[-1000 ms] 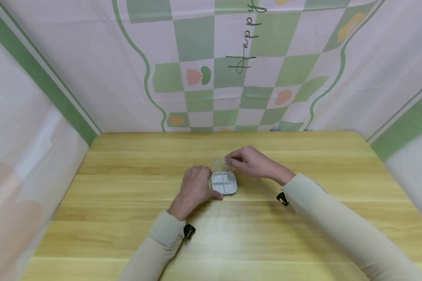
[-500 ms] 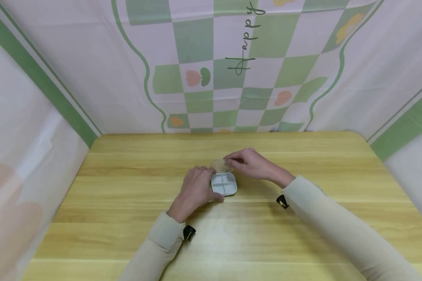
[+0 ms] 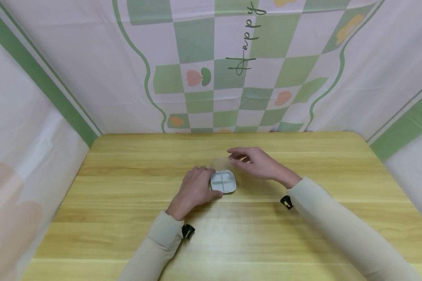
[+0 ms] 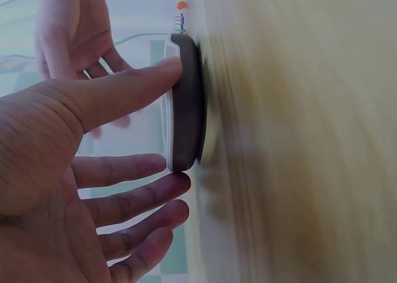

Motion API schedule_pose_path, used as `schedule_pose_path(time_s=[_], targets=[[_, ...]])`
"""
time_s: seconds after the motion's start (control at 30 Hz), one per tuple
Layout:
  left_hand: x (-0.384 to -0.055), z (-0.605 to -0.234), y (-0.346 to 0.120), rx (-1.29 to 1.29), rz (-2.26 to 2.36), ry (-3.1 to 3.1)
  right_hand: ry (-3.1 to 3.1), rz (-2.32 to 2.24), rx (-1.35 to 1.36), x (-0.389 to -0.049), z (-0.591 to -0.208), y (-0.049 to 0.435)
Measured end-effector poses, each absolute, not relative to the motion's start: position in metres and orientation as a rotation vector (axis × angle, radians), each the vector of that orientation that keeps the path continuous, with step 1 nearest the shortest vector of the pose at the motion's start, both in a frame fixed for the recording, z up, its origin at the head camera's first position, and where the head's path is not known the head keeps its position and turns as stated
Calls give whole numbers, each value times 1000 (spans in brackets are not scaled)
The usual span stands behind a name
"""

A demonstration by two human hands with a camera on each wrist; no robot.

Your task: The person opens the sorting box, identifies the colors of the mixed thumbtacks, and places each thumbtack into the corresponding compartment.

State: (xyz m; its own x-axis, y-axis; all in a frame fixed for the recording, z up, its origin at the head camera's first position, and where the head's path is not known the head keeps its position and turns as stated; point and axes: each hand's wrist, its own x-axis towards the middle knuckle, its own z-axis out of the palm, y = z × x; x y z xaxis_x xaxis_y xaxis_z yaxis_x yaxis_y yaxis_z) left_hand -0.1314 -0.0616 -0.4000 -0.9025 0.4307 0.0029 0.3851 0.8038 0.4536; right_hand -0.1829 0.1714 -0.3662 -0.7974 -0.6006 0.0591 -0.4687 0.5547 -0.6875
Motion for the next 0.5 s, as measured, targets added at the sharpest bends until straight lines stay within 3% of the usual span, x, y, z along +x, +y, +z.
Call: schedule_pose_path(time_s=[0.5], targets=[[-132, -402, -67, 621, 733, 2891, 2766, -967, -829, -175, -367, 211]])
